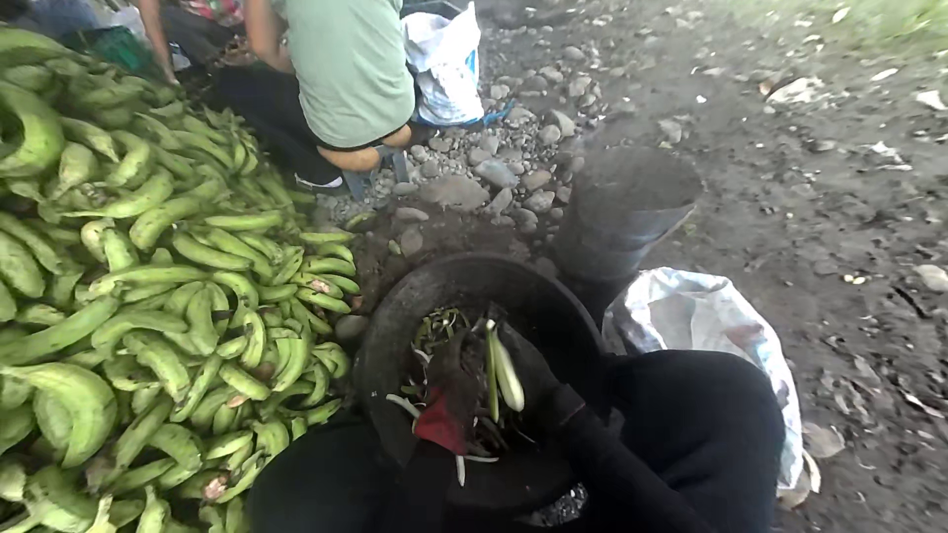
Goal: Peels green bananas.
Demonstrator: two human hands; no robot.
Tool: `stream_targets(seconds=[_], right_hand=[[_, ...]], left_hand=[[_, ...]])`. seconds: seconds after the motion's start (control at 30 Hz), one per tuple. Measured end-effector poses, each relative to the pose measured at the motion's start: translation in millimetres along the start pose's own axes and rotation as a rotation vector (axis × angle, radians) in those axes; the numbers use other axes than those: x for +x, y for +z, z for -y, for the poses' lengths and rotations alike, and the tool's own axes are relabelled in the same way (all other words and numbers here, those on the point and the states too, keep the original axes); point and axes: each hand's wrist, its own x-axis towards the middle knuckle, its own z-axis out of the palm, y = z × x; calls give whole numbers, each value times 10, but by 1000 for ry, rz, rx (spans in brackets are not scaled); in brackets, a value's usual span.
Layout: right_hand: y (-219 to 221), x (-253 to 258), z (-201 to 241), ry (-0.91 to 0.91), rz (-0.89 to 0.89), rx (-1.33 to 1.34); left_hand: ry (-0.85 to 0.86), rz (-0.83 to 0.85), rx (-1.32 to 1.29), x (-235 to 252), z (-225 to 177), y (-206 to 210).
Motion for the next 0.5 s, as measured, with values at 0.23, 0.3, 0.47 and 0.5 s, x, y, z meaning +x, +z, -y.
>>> stream_targets(seconds=[0.23, 0.3, 0.47, 0.5], right_hand=[[-192, 90, -47, 271, 80, 536], [-346, 177, -33, 305, 50, 720], [-552, 318, 148, 474, 57, 824], [-532, 315, 138, 454, 66, 795]], left_hand=[[-26, 49, -200, -85, -48, -102], [185, 119, -158, -208, -21, -79], [457, 189, -4, -343, 1, -87], [449, 177, 18, -330, -3, -90]])
